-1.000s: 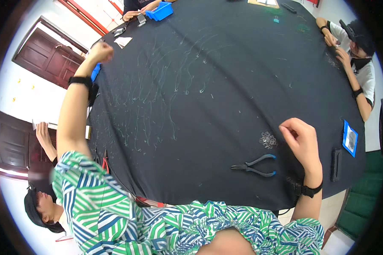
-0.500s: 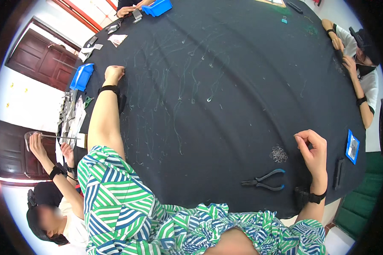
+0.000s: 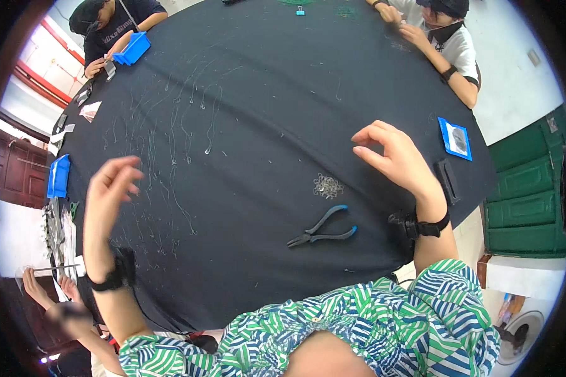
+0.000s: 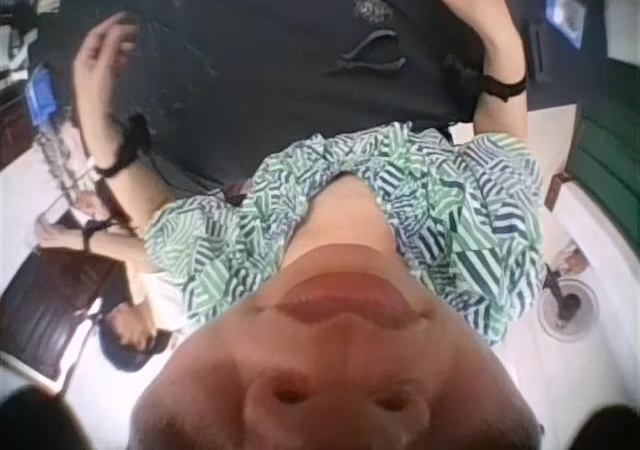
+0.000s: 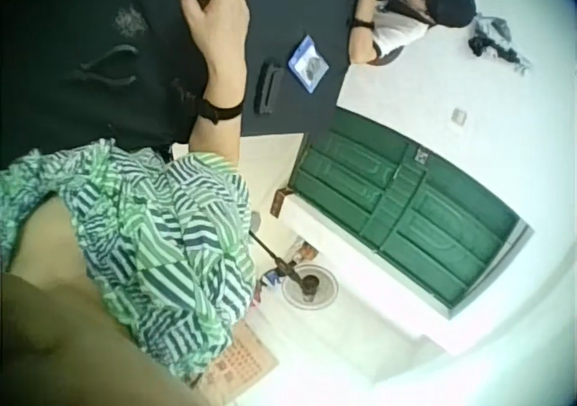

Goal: The person threads a fishing line through small metal swivels and uses a pair of pliers to secure components on the line.

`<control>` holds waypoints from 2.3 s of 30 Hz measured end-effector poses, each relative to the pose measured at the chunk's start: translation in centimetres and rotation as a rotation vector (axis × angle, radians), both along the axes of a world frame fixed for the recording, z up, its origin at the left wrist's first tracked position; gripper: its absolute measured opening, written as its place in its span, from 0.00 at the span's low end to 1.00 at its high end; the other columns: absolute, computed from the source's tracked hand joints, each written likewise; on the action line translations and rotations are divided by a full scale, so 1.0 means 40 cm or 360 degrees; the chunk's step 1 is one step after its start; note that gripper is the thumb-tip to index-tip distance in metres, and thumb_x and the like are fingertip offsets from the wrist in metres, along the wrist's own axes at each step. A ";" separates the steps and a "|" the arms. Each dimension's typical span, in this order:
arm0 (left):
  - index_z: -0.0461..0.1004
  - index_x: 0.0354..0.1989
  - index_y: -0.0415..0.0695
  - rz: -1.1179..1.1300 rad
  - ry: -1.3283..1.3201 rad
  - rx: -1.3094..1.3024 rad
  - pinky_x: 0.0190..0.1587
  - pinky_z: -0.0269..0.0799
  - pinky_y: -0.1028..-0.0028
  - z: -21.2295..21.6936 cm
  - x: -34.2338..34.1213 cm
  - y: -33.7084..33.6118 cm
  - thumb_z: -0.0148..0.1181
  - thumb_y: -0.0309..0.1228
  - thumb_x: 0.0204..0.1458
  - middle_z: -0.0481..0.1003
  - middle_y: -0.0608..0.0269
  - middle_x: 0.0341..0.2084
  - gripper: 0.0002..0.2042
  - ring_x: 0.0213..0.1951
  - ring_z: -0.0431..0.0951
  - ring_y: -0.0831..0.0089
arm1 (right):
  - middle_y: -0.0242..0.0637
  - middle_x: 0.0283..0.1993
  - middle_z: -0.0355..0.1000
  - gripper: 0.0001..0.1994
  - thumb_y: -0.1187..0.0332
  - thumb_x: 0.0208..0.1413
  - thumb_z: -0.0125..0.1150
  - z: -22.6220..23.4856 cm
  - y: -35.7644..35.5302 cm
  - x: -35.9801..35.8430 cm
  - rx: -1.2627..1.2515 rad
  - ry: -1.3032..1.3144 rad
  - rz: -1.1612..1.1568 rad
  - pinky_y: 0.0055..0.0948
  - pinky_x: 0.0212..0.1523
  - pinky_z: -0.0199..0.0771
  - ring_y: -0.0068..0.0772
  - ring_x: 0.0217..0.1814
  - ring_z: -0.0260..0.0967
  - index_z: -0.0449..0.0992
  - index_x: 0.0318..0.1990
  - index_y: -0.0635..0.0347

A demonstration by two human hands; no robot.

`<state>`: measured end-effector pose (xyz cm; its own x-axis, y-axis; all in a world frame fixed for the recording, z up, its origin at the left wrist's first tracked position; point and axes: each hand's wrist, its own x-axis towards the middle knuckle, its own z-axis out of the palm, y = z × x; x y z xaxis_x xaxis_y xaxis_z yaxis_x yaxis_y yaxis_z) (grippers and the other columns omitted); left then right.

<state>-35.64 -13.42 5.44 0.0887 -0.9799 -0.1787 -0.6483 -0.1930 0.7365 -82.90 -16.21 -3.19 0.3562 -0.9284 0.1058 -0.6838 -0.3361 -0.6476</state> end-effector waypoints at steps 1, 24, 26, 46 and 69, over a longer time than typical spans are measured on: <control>0.75 0.50 0.43 -0.0112 0.0122 0.0086 0.30 0.67 0.84 0.000 -0.063 0.037 0.56 0.32 0.59 0.78 0.68 0.34 0.13 0.29 0.74 0.85 | 0.39 0.39 0.73 0.10 0.68 0.53 0.62 0.004 -0.002 0.000 -0.0005 0.0010 -0.0008 0.29 0.39 0.71 0.35 0.40 0.72 0.77 0.40 0.64; 0.74 0.48 0.36 -0.1469 0.0333 0.0583 0.41 0.74 0.73 -0.204 -0.320 0.088 0.58 0.34 0.59 0.79 0.56 0.35 0.15 0.38 0.79 0.70 | 0.40 0.61 0.68 0.25 0.55 0.55 0.59 -0.183 -0.178 -0.023 -0.0504 0.0615 0.0065 0.39 0.60 0.65 0.44 0.63 0.64 0.72 0.56 0.59; 0.74 0.48 0.37 -0.1432 0.0421 0.0682 0.44 0.73 0.73 -0.202 -0.308 0.087 0.58 0.35 0.59 0.79 0.58 0.37 0.15 0.41 0.78 0.73 | 0.42 0.56 0.72 0.20 0.61 0.54 0.60 -0.143 -0.162 -0.015 -0.0394 0.0493 0.0111 0.36 0.57 0.68 0.45 0.57 0.69 0.75 0.52 0.62; 0.66 0.57 0.35 -0.1022 0.1606 0.1002 0.47 0.77 0.73 -0.297 -0.213 0.030 0.47 0.35 0.65 0.75 0.55 0.45 0.18 0.43 0.78 0.73 | 0.32 0.36 0.71 0.07 0.73 0.56 0.58 -0.105 -0.152 -0.036 -0.0087 0.0161 0.0203 0.23 0.42 0.70 0.21 0.38 0.68 0.75 0.41 0.63; 0.64 0.56 0.33 -0.0897 0.1680 0.0921 0.44 0.78 0.72 -0.308 -0.212 0.041 0.48 0.37 0.64 0.74 0.52 0.44 0.20 0.41 0.78 0.71 | 0.38 0.33 0.70 0.06 0.71 0.53 0.59 -0.100 -0.137 -0.034 -0.0293 0.0504 0.0186 0.30 0.40 0.70 0.34 0.36 0.70 0.74 0.37 0.63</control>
